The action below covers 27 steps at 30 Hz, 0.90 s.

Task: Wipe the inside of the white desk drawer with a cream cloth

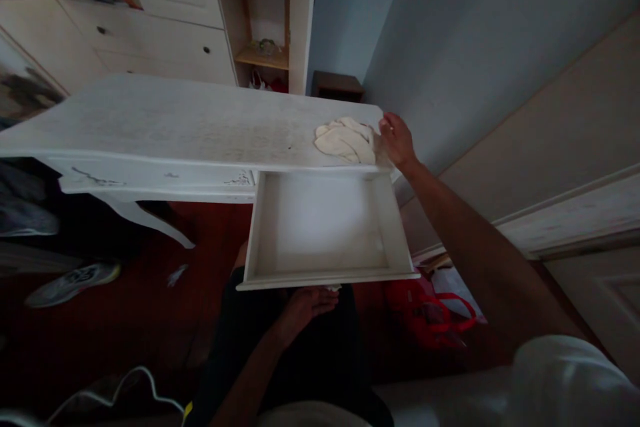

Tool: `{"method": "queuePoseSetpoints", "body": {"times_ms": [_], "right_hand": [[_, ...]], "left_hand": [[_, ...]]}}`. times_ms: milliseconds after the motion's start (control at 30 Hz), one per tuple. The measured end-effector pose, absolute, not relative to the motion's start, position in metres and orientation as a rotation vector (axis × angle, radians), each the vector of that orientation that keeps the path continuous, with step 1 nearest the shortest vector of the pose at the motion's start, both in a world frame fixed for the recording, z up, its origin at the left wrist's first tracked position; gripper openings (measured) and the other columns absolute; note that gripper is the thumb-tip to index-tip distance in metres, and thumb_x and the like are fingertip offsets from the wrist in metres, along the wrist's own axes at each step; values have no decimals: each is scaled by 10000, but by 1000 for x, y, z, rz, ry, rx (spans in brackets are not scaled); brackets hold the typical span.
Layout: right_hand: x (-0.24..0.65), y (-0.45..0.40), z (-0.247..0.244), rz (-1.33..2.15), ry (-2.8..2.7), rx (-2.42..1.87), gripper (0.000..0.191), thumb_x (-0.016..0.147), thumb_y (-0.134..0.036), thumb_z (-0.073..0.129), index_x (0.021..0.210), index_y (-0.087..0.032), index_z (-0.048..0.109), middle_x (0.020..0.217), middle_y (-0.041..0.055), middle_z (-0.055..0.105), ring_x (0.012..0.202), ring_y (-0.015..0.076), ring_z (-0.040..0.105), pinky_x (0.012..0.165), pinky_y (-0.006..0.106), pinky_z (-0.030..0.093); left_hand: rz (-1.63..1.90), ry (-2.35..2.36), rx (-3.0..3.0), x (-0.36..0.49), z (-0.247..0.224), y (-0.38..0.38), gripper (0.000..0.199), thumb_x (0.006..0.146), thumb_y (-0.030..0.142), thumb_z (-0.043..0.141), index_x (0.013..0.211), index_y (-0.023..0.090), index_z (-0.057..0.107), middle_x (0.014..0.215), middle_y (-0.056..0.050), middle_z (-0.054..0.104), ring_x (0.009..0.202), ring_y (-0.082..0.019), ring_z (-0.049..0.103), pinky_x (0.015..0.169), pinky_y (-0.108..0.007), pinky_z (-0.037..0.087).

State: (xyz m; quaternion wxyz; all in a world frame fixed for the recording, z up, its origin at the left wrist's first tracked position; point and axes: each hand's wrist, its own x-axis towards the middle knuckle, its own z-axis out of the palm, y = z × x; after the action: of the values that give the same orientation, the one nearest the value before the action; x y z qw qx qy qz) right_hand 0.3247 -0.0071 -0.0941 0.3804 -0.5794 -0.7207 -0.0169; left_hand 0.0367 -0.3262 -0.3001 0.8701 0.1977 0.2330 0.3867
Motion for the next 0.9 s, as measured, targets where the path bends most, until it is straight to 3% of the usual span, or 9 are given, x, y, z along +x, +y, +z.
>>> {"method": "queuePoseSetpoints", "body": {"times_ms": [133,233,467,767,900], "right_hand": [[357,-6,-117,82,-1537,-1822,374,957,-372,376,942,-154,679,967,111,700,984,254,635,948,451,468],[361,-7,-128,91,-1466,-1877,338,919,-338,424,824,-149,687,844,91,694,881,237,639,876,409,486],[361,-9,-130,66,-1538,-1933,287,877,-342,502,790,-164,710,794,72,703,817,224,644,793,345,491],[363,-12,-133,58,-1613,-1930,295,867,-291,511,959,-142,749,1033,126,743,1001,254,668,879,369,493],[361,-14,-132,67,-1626,-1916,299,863,-275,502,972,-143,748,1046,133,746,1002,268,674,881,387,498]], "left_hand": [[770,455,411,32,-298,-325,368,832,435,667,1042,139,727,1127,-162,735,1053,-292,679,1040,-502,422],[752,439,422,32,-293,-323,354,816,409,688,1051,147,716,1149,-162,727,1071,-292,675,1045,-497,417],[785,633,524,40,-272,-319,397,746,468,781,919,117,716,1030,-173,758,968,-300,713,974,-490,485],[830,654,560,47,-235,-314,454,758,533,754,883,98,711,983,-193,763,917,-302,733,870,-446,556],[827,655,589,51,-220,-305,459,772,538,737,887,94,713,1008,-201,757,911,-297,736,864,-434,565]]}}
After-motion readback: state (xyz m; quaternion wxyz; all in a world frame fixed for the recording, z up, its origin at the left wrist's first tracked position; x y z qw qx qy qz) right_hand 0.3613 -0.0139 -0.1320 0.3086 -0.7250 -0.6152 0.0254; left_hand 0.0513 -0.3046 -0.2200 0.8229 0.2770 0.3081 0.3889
